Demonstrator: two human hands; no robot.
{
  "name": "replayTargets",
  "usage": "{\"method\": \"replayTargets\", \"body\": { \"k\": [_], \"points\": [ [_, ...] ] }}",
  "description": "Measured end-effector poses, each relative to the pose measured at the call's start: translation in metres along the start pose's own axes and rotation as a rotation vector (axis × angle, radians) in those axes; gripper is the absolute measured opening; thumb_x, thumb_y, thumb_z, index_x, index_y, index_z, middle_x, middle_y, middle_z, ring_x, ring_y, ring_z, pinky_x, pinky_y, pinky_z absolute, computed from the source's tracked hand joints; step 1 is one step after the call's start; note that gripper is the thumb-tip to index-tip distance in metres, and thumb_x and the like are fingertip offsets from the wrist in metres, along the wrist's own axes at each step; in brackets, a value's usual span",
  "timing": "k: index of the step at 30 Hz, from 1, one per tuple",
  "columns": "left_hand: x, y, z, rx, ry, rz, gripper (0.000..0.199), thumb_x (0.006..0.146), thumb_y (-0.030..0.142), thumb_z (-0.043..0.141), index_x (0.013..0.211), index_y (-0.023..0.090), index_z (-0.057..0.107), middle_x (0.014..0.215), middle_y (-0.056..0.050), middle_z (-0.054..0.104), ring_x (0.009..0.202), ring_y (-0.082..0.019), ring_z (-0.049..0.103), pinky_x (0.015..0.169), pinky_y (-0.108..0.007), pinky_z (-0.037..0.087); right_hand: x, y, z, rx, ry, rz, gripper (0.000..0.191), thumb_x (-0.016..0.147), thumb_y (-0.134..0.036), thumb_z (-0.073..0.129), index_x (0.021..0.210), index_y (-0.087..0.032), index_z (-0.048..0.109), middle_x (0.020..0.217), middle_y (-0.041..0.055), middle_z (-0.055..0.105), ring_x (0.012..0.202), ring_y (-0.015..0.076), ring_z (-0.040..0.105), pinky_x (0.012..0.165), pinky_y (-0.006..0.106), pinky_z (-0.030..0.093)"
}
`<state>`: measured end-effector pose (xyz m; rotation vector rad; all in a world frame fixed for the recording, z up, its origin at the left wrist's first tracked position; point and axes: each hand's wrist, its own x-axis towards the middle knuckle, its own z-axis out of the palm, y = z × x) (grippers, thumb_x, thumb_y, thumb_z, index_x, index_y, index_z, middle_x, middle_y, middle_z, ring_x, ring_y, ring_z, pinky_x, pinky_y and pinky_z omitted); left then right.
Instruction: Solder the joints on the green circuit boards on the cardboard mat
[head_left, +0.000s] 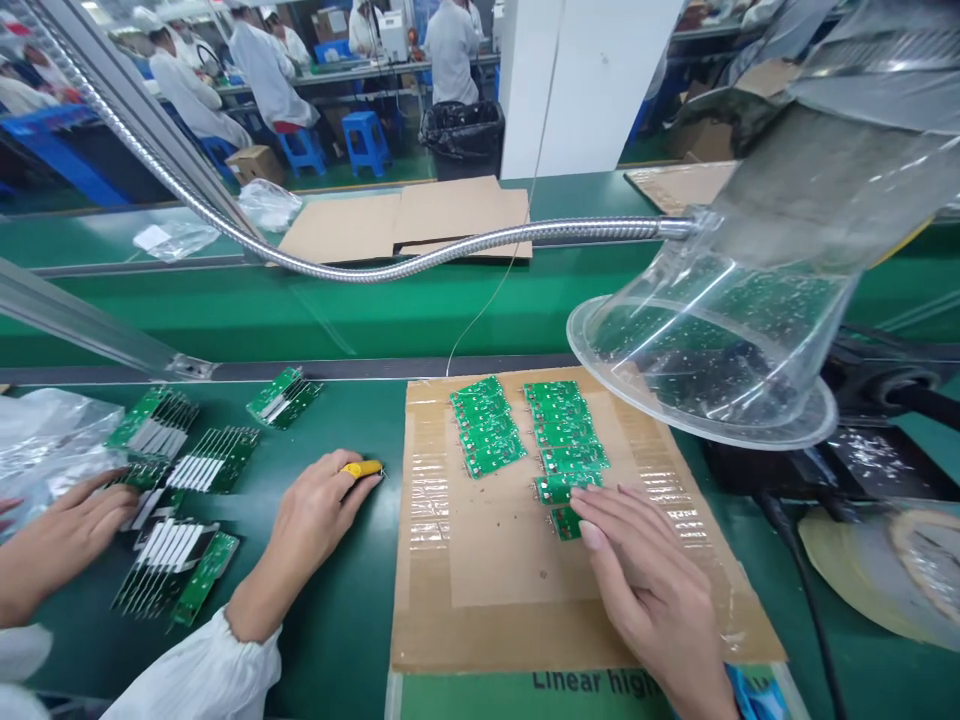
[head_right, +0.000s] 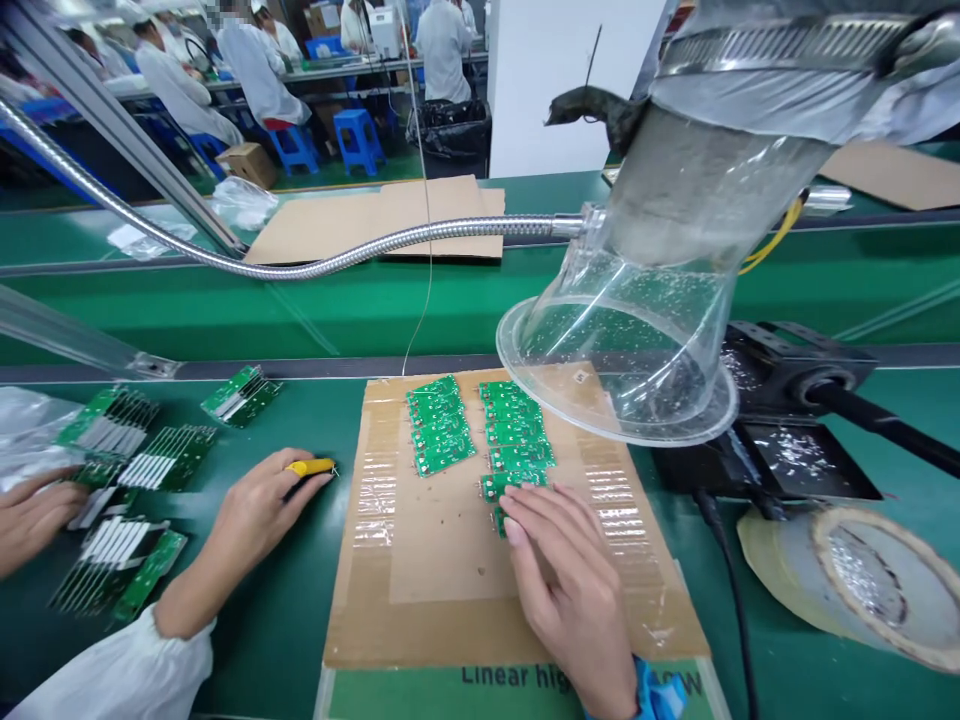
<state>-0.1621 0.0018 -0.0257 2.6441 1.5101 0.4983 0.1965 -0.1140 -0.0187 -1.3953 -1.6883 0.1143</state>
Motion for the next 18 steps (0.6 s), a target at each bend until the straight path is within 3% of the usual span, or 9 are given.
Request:
{"method": "replayTargets", "body": {
  "k": [9, 15, 18],
  "points": [
    [-0.011, -0.013, -0.02, 0.051, 0.071, -0.011, 0.029, 0.1, 0.042, 0.058, 0.08, 0.021, 0.063, 0.09, -0.003, 0.074, 0.079, -0.018, 0.071, 0.072, -0.03, 0.052, -0.001, -0.007, -0.002, 0.035, 0.008, 0.02, 0.028, 0.094, -0.008, 0.063, 0.115, -0.024, 0.074, 0.104, 0.0048, 0.08, 0.1, 0.0233, 0.075, 0.094, 0.044, 0.058],
    [-0.012, -0.018, -0.024, 0.124, 0.13, -0.014, 0.039, 0.1, 0.046, 0.057, 0.07, 0.022, 0.05, 0.078, -0.001, 0.07, 0.067, -0.015, 0.067, 0.06, -0.028, 0.045, 0.005, -0.012, 0.0, 0.079, -0.011, 0.02, 0.03, 0.093, -0.009, 0.063, 0.115, -0.024, 0.075, 0.101, 0.0048, 0.08, 0.097, 0.024, 0.076, 0.085, 0.041, 0.061],
    [-0.012, -0.021, -0.024, 0.181, 0.106, 0.006, 0.039, 0.102, 0.047, 0.054, 0.071, 0.022, 0.051, 0.076, -0.001, 0.068, 0.067, -0.015, 0.068, 0.059, -0.028, 0.044, 0.006, -0.015, 0.002, 0.099, -0.019, 0.016, 0.03, 0.093, -0.007, 0.063, 0.115, -0.024, 0.074, 0.1, 0.0046, 0.08, 0.097, 0.0231, 0.075, 0.084, 0.039, 0.061]
  ]
}}
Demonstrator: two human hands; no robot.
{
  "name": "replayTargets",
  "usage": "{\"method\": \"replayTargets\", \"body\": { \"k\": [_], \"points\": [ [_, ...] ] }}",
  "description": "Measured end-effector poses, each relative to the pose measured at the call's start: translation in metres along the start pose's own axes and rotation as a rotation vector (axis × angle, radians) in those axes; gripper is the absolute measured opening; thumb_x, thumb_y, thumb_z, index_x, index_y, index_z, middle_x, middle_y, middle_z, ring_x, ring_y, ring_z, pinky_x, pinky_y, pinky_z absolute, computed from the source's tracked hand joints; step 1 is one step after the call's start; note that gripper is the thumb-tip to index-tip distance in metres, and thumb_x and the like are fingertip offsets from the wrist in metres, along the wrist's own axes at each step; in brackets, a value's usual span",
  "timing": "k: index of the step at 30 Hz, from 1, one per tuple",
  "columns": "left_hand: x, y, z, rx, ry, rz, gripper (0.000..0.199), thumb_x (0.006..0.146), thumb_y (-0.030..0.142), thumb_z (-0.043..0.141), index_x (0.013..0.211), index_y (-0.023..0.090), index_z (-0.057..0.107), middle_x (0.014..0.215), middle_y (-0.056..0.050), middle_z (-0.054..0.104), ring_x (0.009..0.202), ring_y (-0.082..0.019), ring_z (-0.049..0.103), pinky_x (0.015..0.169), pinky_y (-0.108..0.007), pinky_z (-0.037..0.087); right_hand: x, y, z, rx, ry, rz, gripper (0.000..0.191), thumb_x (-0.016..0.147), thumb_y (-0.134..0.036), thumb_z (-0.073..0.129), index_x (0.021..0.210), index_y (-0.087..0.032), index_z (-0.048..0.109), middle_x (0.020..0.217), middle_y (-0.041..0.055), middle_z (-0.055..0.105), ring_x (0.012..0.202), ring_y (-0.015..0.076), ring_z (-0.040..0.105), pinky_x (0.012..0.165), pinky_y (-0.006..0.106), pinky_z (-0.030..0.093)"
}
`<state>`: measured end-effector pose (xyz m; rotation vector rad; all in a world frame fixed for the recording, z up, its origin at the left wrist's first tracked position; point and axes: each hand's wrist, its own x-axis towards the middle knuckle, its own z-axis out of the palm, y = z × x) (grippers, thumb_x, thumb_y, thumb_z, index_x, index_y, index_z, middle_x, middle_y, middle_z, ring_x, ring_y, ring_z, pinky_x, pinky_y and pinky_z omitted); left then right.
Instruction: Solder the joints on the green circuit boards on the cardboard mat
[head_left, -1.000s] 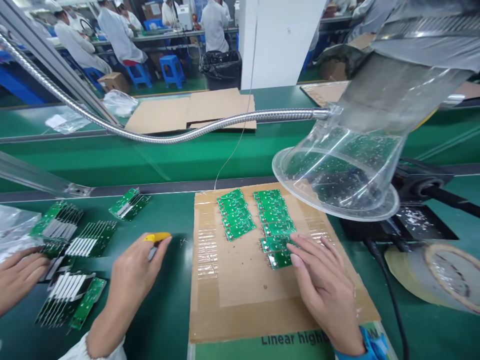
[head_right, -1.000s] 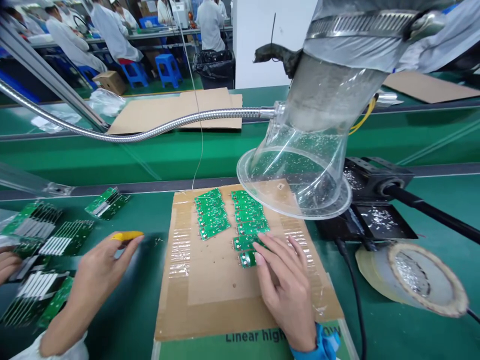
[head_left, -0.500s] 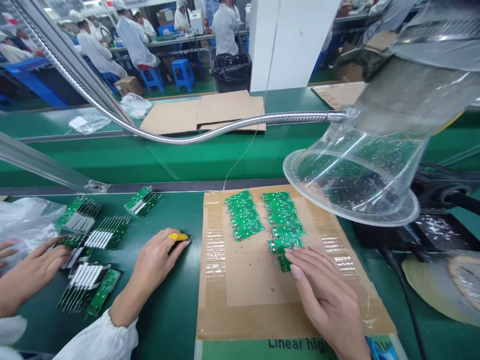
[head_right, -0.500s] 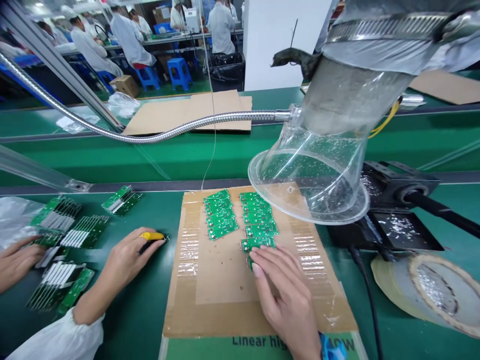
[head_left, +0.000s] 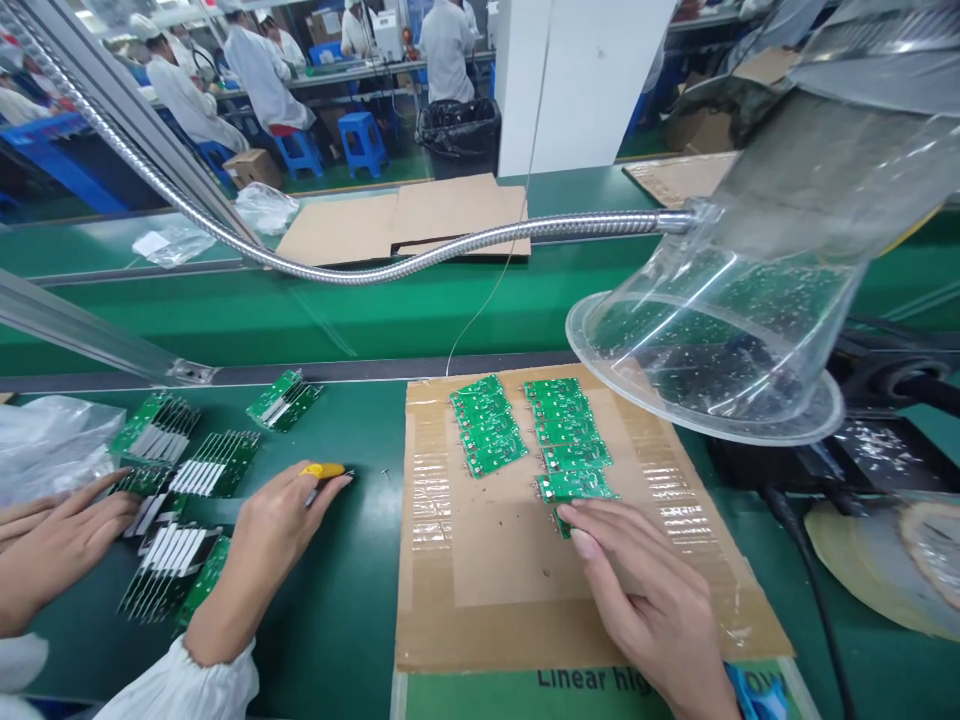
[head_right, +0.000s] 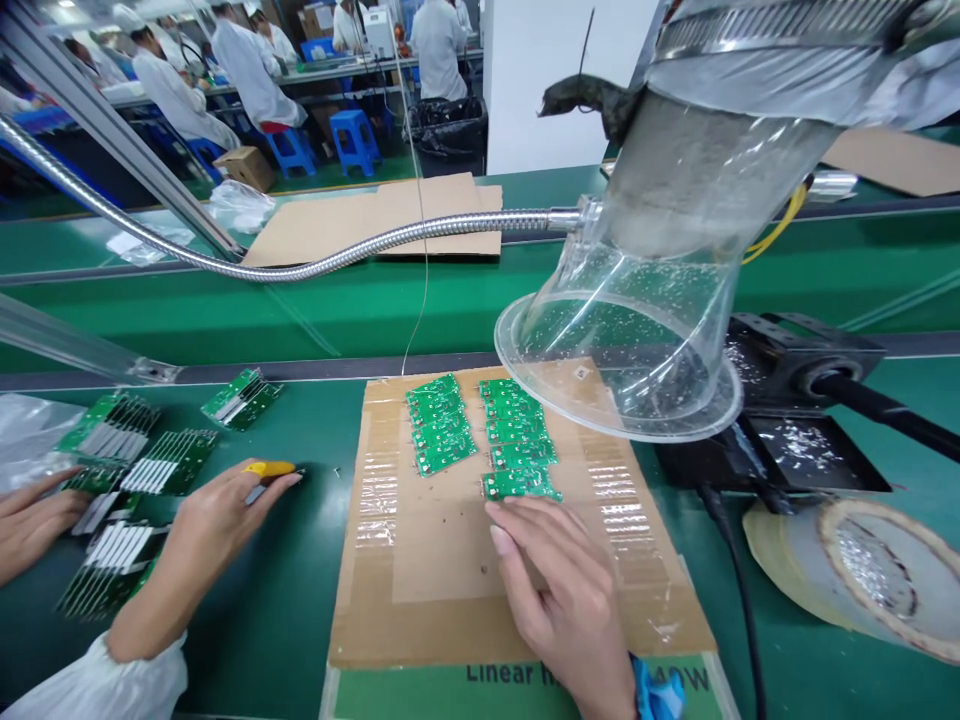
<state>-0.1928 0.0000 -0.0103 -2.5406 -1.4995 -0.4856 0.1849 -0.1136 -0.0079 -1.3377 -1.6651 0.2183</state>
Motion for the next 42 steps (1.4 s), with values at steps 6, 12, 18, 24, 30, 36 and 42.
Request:
{"method": "replayTargets", "body": {
  "k": [6, 12, 18, 24, 30, 36, 42],
  "points": [
    [0.002, 0.001, -0.002, -0.001, -0.04, -0.017, 0.037, 0.102, 0.048, 0.052, 0.076, 0.022, 0.059, 0.076, -0.001, 0.068, 0.065, -0.015, 0.065, 0.06, -0.029, 0.045, -0.001, -0.004, -0.001, 0.01, -0.012, 0.008, 0.027, 0.093, -0.007, 0.062, 0.112, -0.023, 0.075, 0.098, 0.0043, 0.08, 0.095, 0.0218, 0.076, 0.081, 0.037, 0.062],
    [0.006, 0.003, -0.002, -0.07, -0.052, -0.121, 0.045, 0.099, 0.054, 0.051, 0.067, 0.023, 0.053, 0.068, 0.0, 0.059, 0.057, -0.015, 0.057, 0.054, -0.03, 0.036, 0.0, -0.005, -0.002, 0.009, -0.011, 0.028, 0.028, 0.094, -0.009, 0.062, 0.113, -0.024, 0.075, 0.096, 0.0046, 0.08, 0.093, 0.023, 0.076, 0.079, 0.038, 0.063],
    [0.006, 0.004, -0.009, -0.061, 0.003, -0.211, 0.06, 0.096, 0.067, 0.049, 0.056, 0.023, 0.042, 0.054, 0.004, 0.04, 0.043, -0.011, 0.034, 0.047, -0.031, 0.028, 0.002, -0.008, 0.0, 0.058, -0.014, 0.033, 0.028, 0.094, -0.007, 0.062, 0.112, -0.024, 0.075, 0.096, 0.0036, 0.08, 0.093, 0.0212, 0.076, 0.079, 0.036, 0.063],
    [0.018, 0.078, -0.012, -0.436, 0.079, -0.002, 0.028, 0.098, 0.048, 0.061, 0.087, 0.024, 0.07, 0.083, 0.002, 0.076, 0.069, -0.014, 0.071, 0.062, -0.025, 0.054, 0.008, -0.029, 0.026, 0.271, -0.078, 0.237, 0.023, 0.096, -0.015, 0.065, 0.114, -0.025, 0.075, 0.098, 0.0008, 0.082, 0.087, 0.0168, 0.077, 0.08, 0.03, 0.063],
    [0.039, 0.137, 0.008, -0.813, -0.026, 0.059, 0.017, 0.096, 0.044, 0.067, 0.095, 0.029, 0.074, 0.087, 0.007, 0.079, 0.071, -0.008, 0.074, 0.066, -0.016, 0.058, 0.008, -0.029, 0.042, 0.388, -0.19, 0.399, 0.026, 0.096, -0.022, 0.064, 0.121, -0.024, 0.072, 0.103, 0.001, 0.082, 0.088, 0.0158, 0.078, 0.08, 0.027, 0.062],
    [0.05, 0.147, 0.016, -0.875, -0.037, 0.108, 0.018, 0.094, 0.046, 0.068, 0.092, 0.029, 0.074, 0.083, 0.008, 0.079, 0.068, -0.008, 0.074, 0.064, -0.014, 0.058, 0.003, -0.025, 0.032, 0.409, -0.195, 0.519, 0.014, 0.098, -0.027, 0.062, 0.102, -0.023, 0.074, 0.09, 0.0003, 0.079, 0.079, 0.0142, 0.073, 0.072, 0.025, 0.056],
    [0.061, 0.152, 0.012, -0.839, -0.01, 0.338, 0.011, 0.097, 0.033, 0.066, 0.099, 0.025, 0.072, 0.089, 0.004, 0.079, 0.077, -0.009, 0.075, 0.069, -0.016, 0.058, 0.008, -0.016, 0.027, 0.906, -0.268, 0.815, 0.03, 0.099, -0.049, 0.059, 0.091, -0.02, 0.062, 0.073, -0.0012, 0.071, 0.066, 0.0115, 0.067, 0.066, 0.024, 0.053]
  ]
}}
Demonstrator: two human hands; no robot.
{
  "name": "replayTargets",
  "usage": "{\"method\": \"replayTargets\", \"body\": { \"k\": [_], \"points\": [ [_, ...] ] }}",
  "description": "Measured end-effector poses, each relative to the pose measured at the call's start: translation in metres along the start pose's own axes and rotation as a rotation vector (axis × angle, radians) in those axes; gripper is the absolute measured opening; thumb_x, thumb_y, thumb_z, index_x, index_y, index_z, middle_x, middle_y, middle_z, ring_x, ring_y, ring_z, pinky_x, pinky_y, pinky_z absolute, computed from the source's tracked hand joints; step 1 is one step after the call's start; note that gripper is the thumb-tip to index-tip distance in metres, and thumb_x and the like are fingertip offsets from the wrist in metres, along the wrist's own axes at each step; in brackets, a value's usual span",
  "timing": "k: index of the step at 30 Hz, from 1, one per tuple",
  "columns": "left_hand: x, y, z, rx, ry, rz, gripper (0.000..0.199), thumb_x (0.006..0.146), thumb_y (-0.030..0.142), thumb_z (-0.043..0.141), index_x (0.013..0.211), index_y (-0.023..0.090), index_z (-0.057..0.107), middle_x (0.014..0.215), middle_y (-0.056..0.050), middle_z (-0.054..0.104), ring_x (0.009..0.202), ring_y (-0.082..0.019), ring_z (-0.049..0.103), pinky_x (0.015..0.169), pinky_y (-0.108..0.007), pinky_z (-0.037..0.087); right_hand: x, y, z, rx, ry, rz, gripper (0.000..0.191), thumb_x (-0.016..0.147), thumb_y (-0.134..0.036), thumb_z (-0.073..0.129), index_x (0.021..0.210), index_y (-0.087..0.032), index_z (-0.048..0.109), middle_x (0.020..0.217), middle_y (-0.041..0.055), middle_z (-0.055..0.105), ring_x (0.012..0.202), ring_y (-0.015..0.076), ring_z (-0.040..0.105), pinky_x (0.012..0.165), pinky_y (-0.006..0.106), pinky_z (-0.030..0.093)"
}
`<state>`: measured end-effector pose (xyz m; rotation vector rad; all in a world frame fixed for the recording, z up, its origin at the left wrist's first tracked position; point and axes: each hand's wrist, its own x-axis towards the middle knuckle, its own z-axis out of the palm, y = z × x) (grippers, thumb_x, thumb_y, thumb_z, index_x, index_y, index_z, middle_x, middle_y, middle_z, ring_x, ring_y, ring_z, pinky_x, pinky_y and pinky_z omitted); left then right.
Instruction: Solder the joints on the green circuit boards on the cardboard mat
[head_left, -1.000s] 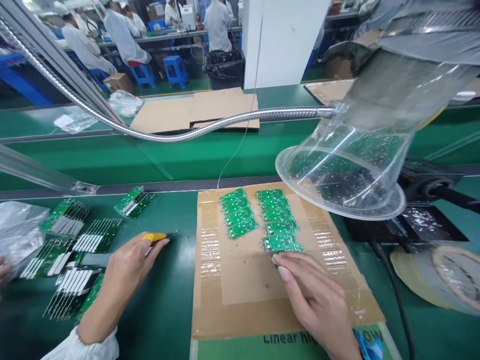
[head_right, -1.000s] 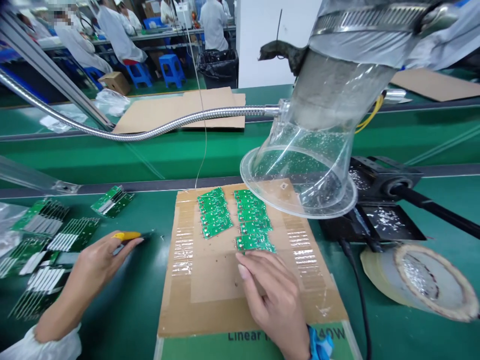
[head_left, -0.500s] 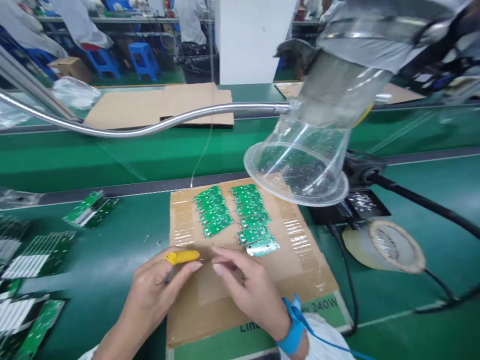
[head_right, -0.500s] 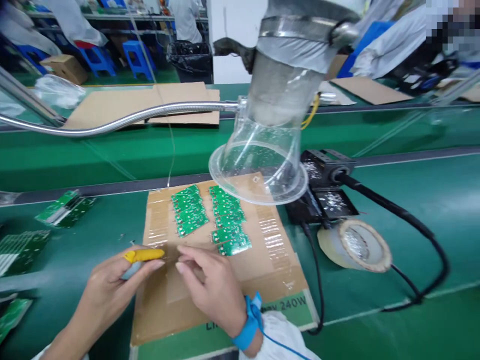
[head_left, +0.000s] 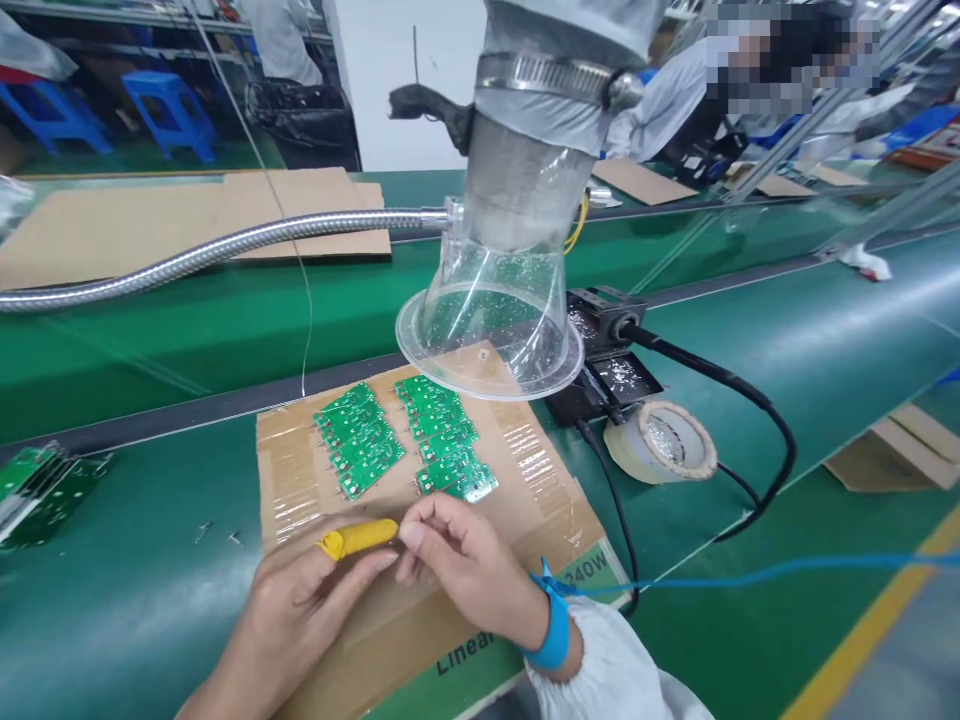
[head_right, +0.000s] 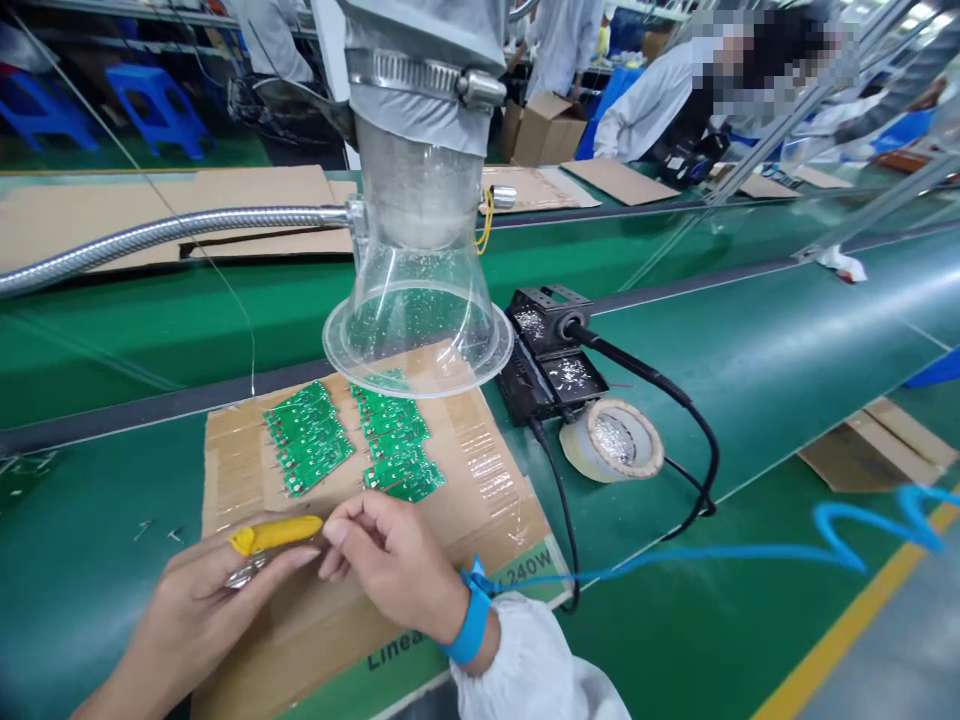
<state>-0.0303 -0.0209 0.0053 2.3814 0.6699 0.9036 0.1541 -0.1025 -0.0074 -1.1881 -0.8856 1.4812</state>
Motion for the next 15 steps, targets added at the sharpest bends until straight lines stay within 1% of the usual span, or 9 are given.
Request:
{"method": "replayTargets", "body": {
  "k": [2, 5, 7, 9, 10, 12, 13, 14, 15],
  "points": [
    [0.005, -0.001, -0.001, 0.014, -0.027, 0.075, 0.008, 0.098, 0.027, 0.064, 0.102, 0.024, 0.071, 0.09, 0.004, 0.079, 0.08, -0.01, 0.075, 0.073, -0.018, 0.058, 0.002, -0.002, -0.004, 0.076, -0.033, 0.049, 0.037, 0.096, -0.057, 0.062, 0.089, -0.02, 0.06, 0.07, -0.002, 0.069, 0.061, 0.0096, 0.063, 0.059, 0.022, 0.048],
    [0.011, -0.002, -0.003, 0.046, -0.065, 0.155, 0.01, 0.096, 0.021, 0.066, 0.106, 0.022, 0.069, 0.094, 0.002, 0.078, 0.085, -0.011, 0.074, 0.079, -0.023, 0.058, 0.001, -0.003, -0.009, 0.097, -0.059, 0.083, 0.043, 0.092, -0.062, 0.065, 0.087, -0.02, 0.059, 0.068, -0.0022, 0.068, 0.057, 0.0087, 0.06, 0.053, 0.02, 0.043],
    [0.016, -0.003, -0.003, 0.076, -0.079, 0.209, 0.014, 0.095, 0.016, 0.067, 0.108, 0.021, 0.068, 0.097, 0.001, 0.078, 0.087, -0.012, 0.073, 0.082, -0.026, 0.057, 0.0, -0.005, -0.01, 0.097, -0.068, 0.092, 0.042, 0.092, -0.062, 0.064, 0.088, -0.02, 0.06, 0.067, -0.0024, 0.068, 0.056, 0.0092, 0.06, 0.051, 0.02, 0.042],
    [0.021, -0.007, -0.002, 0.105, -0.084, 0.259, 0.015, 0.094, 0.014, 0.067, 0.108, 0.02, 0.068, 0.096, 0.0, 0.078, 0.086, -0.013, 0.073, 0.084, -0.028, 0.056, 0.0, -0.006, -0.013, 0.035, -0.038, 0.05, 0.037, 0.097, -0.057, 0.06, 0.09, -0.02, 0.062, 0.069, -0.0017, 0.069, 0.058, 0.0108, 0.062, 0.053, 0.022, 0.045],
    [0.024, -0.01, -0.002, 0.123, -0.079, 0.275, 0.014, 0.094, 0.014, 0.067, 0.107, 0.019, 0.068, 0.095, 0.0, 0.078, 0.086, -0.013, 0.072, 0.085, -0.029, 0.056, 0.001, -0.008, -0.016, -0.05, 0.014, -0.011, 0.033, 0.099, -0.052, 0.058, 0.091, -0.02, 0.064, 0.073, -0.0005, 0.072, 0.063, 0.0122, 0.065, 0.057, 0.024, 0.049],
    [0.031, -0.021, 0.001, 0.167, -0.063, 0.285, 0.009, 0.093, 0.016, 0.069, 0.102, 0.019, 0.069, 0.094, -0.002, 0.077, 0.086, -0.015, 0.072, 0.086, -0.031, 0.055, 0.008, -0.011, -0.024, -0.351, 0.181, -0.2, 0.024, 0.103, -0.042, 0.056, 0.103, -0.022, 0.07, 0.094, 0.0034, 0.078, 0.086, 0.0167, 0.072, 0.078, 0.032, 0.056],
    [0.036, -0.028, 0.003, 0.192, -0.057, 0.282, 0.008, 0.093, 0.018, 0.069, 0.101, 0.019, 0.069, 0.094, -0.002, 0.077, 0.086, -0.016, 0.072, 0.086, -0.032, 0.055, 0.013, -0.013, -0.03, -0.549, 0.268, -0.305, 0.023, 0.103, -0.039, 0.057, 0.112, -0.023, 0.071, 0.11, 0.0057, 0.078, 0.103, 0.0198, 0.071, 0.092, 0.038, 0.054],
    [0.041, -0.035, 0.006, 0.215, -0.048, 0.28, 0.007, 0.093, 0.02, 0.069, 0.101, 0.019, 0.07, 0.095, -0.003, 0.077, 0.087, -0.017, 0.072, 0.085, -0.033, 0.055, 0.019, -0.014, -0.035, -0.753, 0.34, -0.394, 0.026, 0.103, -0.037, 0.058, 0.122, -0.024, 0.069, 0.126, 0.0079, 0.074, 0.119, 0.0233, 0.066, 0.103, 0.044, 0.049],
    [0.046, -0.041, 0.01, 0.233, -0.038, 0.278, 0.007, 0.093, 0.021, 0.069, 0.1, 0.019, 0.07, 0.096, -0.004, 0.078, 0.088, -0.018, 0.072, 0.086, -0.034, 0.055, 0.025, -0.014, -0.04, -0.939, 0.375, -0.45, 0.033, 0.103, -0.038, 0.058, 0.131, -0.024, 0.066, 0.138, 0.0105, 0.068, 0.13, 0.0268, 0.06, 0.111, 0.049, 0.044]
  ]
}}
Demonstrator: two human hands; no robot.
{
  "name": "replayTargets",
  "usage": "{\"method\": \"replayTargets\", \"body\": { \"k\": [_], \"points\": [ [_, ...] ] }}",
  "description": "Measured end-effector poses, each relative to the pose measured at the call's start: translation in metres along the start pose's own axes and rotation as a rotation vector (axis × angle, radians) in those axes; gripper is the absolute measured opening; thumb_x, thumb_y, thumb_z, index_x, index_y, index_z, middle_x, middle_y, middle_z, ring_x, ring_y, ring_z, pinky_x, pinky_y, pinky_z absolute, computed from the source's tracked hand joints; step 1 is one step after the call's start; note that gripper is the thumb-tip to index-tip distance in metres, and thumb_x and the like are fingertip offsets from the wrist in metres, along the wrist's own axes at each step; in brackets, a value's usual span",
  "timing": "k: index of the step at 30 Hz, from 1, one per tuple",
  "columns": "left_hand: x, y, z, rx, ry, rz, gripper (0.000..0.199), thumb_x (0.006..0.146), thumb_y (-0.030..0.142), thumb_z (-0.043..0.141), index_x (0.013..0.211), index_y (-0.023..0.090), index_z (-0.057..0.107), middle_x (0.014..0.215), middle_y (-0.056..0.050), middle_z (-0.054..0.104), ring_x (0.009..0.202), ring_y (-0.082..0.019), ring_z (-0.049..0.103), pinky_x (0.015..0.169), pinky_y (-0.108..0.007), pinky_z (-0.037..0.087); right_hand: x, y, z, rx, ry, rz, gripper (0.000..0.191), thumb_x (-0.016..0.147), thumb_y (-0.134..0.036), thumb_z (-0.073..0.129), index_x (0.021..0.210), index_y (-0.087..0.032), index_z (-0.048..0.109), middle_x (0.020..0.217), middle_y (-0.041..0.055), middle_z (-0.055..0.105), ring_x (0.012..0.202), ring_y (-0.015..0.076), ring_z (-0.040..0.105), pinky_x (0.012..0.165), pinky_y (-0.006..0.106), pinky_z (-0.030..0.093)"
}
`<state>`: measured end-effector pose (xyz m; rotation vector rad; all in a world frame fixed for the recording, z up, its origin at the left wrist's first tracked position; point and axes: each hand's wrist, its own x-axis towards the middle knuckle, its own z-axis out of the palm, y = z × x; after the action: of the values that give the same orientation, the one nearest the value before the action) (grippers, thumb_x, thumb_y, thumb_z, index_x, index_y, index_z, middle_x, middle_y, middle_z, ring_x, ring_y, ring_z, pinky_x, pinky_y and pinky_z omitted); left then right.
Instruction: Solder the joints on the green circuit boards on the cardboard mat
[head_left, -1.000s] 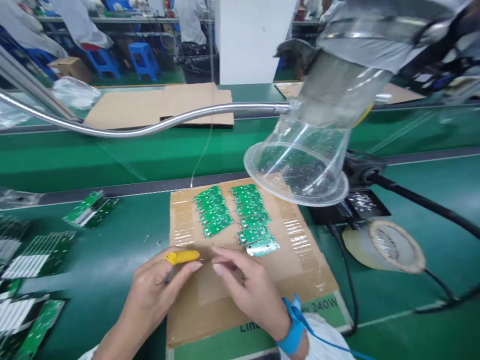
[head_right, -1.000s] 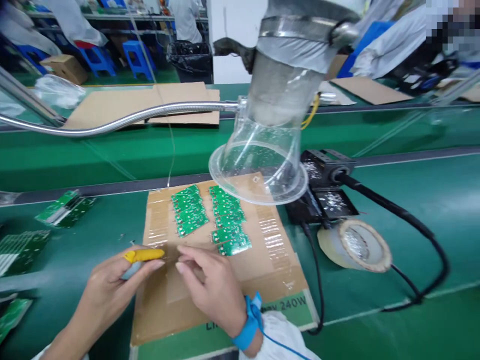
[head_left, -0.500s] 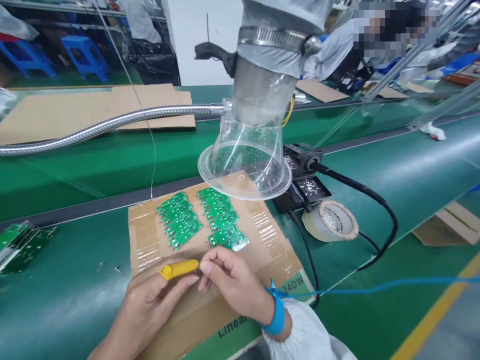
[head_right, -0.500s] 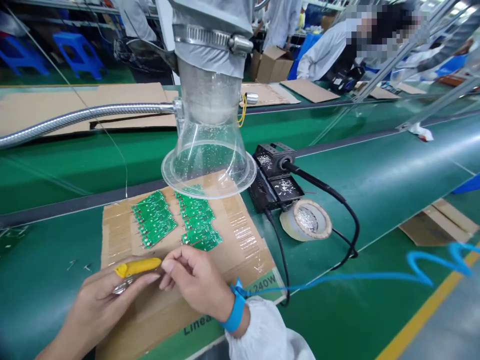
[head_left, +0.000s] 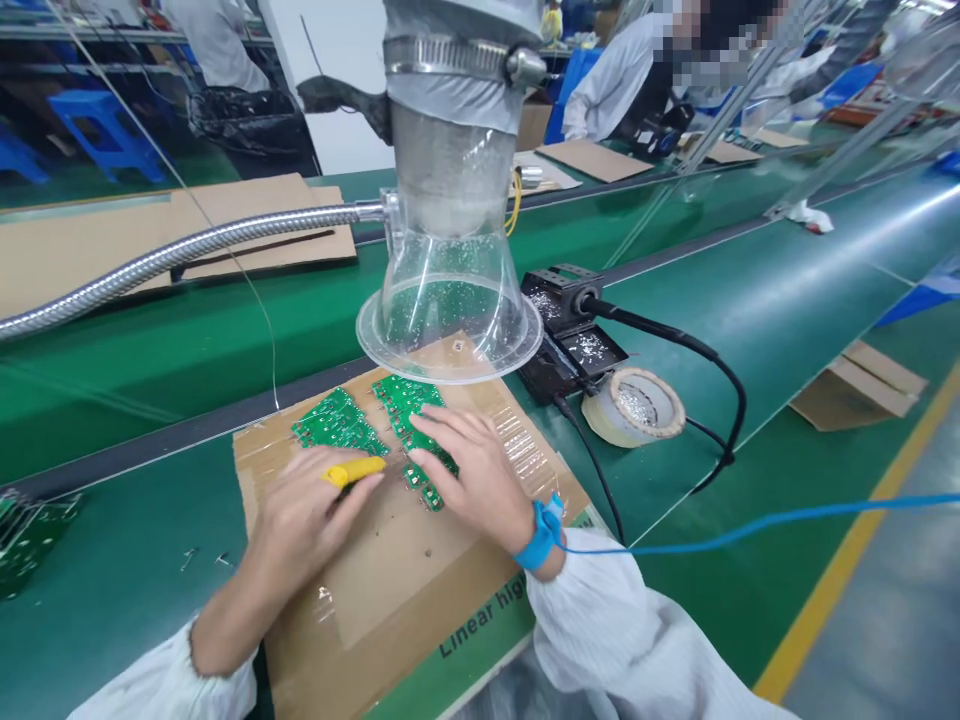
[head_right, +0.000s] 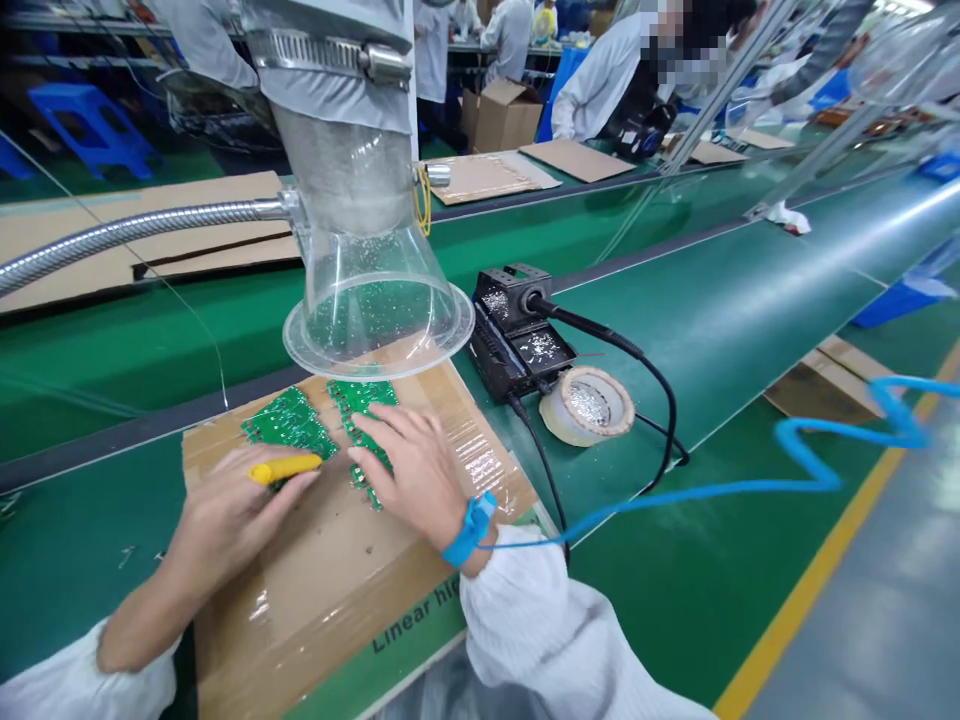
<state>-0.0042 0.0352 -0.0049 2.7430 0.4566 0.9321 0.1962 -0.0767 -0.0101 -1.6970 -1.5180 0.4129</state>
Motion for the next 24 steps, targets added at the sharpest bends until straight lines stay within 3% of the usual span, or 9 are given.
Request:
{"method": "replayTargets", "body": {
  "k": [2, 5, 10, 17, 21, 24],
  "points": [
    [0.006, -0.012, 0.01, 0.023, 0.009, -0.005, 0.008, 0.094, 0.022, 0.068, 0.101, 0.019, 0.07, 0.097, -0.005, 0.078, 0.092, -0.02, 0.072, 0.087, -0.037, 0.054, 0.008, 0.01, 0.002, -0.26, -0.02, -0.093, 0.043, 0.103, -0.045, 0.058, 0.138, -0.021, 0.062, 0.149, 0.0156, 0.059, 0.139, 0.0324, 0.052, 0.116, 0.056, 0.037],
    [0.011, -0.021, 0.024, 0.046, 0.011, -0.015, 0.01, 0.094, 0.022, 0.068, 0.103, 0.019, 0.07, 0.103, -0.006, 0.078, 0.099, -0.022, 0.071, 0.092, -0.04, 0.053, 0.01, 0.019, 0.006, -0.403, -0.07, -0.129, 0.044, 0.103, -0.05, 0.054, 0.135, -0.022, 0.064, 0.15, 0.0156, 0.058, 0.141, 0.0335, 0.051, 0.121, 0.061, 0.03],
    [0.012, -0.023, 0.035, 0.089, -0.013, -0.004, 0.011, 0.094, 0.022, 0.068, 0.105, 0.02, 0.07, 0.114, -0.007, 0.076, 0.107, -0.023, 0.07, 0.095, -0.041, 0.052, 0.0, 0.025, 0.005, -0.335, -0.093, -0.127, 0.039, 0.103, -0.049, 0.055, 0.131, -0.024, 0.065, 0.153, 0.0103, 0.057, 0.146, 0.0294, 0.048, 0.126, 0.059, 0.024],
    [0.016, -0.022, 0.033, 0.154, -0.056, 0.104, 0.009, 0.096, 0.023, 0.066, 0.103, 0.018, 0.07, 0.114, -0.009, 0.075, 0.103, -0.023, 0.069, 0.089, -0.04, 0.052, 0.001, 0.029, 0.001, -0.254, -0.115, -0.134, 0.043, 0.098, -0.052, 0.064, 0.13, -0.024, 0.064, 0.151, 0.0095, 0.058, 0.144, 0.0277, 0.05, 0.128, 0.056, 0.023],
    [0.02, -0.017, 0.03, 0.185, -0.075, 0.143, 0.005, 0.094, 0.02, 0.067, 0.092, 0.02, 0.071, 0.115, -0.008, 0.075, 0.099, -0.022, 0.068, 0.089, -0.04, 0.052, 0.0, 0.028, 0.001, -0.238, -0.114, -0.131, 0.042, 0.097, -0.051, 0.066, 0.129, -0.024, 0.064, 0.151, 0.0096, 0.058, 0.145, 0.0256, 0.05, 0.13, 0.054, 0.021],
    [0.024, -0.012, 0.027, 0.225, -0.068, 0.195, 0.012, 0.094, 0.016, 0.064, 0.085, 0.02, 0.07, 0.114, -0.008, 0.076, 0.098, -0.021, 0.069, 0.089, -0.039, 0.052, 0.0, 0.027, 0.001, -0.239, -0.117, -0.122, 0.042, 0.097, -0.051, 0.066, 0.129, -0.024, 0.063, 0.152, 0.0095, 0.057, 0.145, 0.0257, 0.049, 0.129, 0.056, 0.02]
  ]
}}
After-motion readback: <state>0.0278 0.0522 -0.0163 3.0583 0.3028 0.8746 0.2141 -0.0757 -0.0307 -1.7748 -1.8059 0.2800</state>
